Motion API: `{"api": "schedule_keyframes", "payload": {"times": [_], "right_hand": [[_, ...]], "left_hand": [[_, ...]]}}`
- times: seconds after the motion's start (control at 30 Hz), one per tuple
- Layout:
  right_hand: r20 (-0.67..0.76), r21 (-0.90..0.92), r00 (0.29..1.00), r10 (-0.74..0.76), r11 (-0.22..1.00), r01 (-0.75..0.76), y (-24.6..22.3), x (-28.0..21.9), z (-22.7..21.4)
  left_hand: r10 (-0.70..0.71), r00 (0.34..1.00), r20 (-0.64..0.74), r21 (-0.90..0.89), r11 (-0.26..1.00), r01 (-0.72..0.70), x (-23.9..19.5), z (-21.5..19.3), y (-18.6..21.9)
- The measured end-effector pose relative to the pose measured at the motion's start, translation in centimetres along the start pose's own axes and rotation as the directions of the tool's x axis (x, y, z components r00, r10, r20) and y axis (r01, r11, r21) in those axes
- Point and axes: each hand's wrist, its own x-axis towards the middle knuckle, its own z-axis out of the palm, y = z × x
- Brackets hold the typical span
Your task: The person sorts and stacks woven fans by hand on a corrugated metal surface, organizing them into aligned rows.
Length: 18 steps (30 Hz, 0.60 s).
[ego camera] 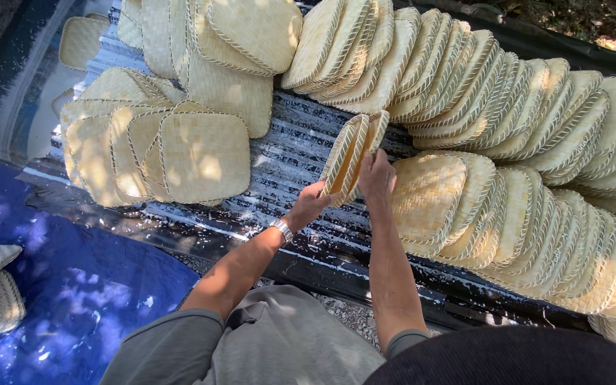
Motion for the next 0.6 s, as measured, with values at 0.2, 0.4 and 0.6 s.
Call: {"api": "schedule_keyframes", "payload": {"times": [0.2, 0.4, 0.6], "right_hand": [[0.186, 0.293, 0.982, -0.021, 0.955, -0.035, -2.2, -1.3, -0.1], [0.225, 0.179, 0.966, 0.13, 0.969, -0.172, -3.5, -4.3, -1.7], [0.1, -0.062, 0.984, 0.15, 0.988, -0.144, -4.2, -4.2, 0.4]], "left_hand": [[-0.144, 0.989, -0.024, 0.024, 0.989, 0.145, 1.9, -0.2, 0.4], [-0.26, 0.961, 0.097, 0.065, 0.965, 0.255, 0.9, -1.2, -0.4], [-0.109, 0.971, 0.214, 0.275, 0.96, 0.047, 1.1, -0.9, -3.1]]}}
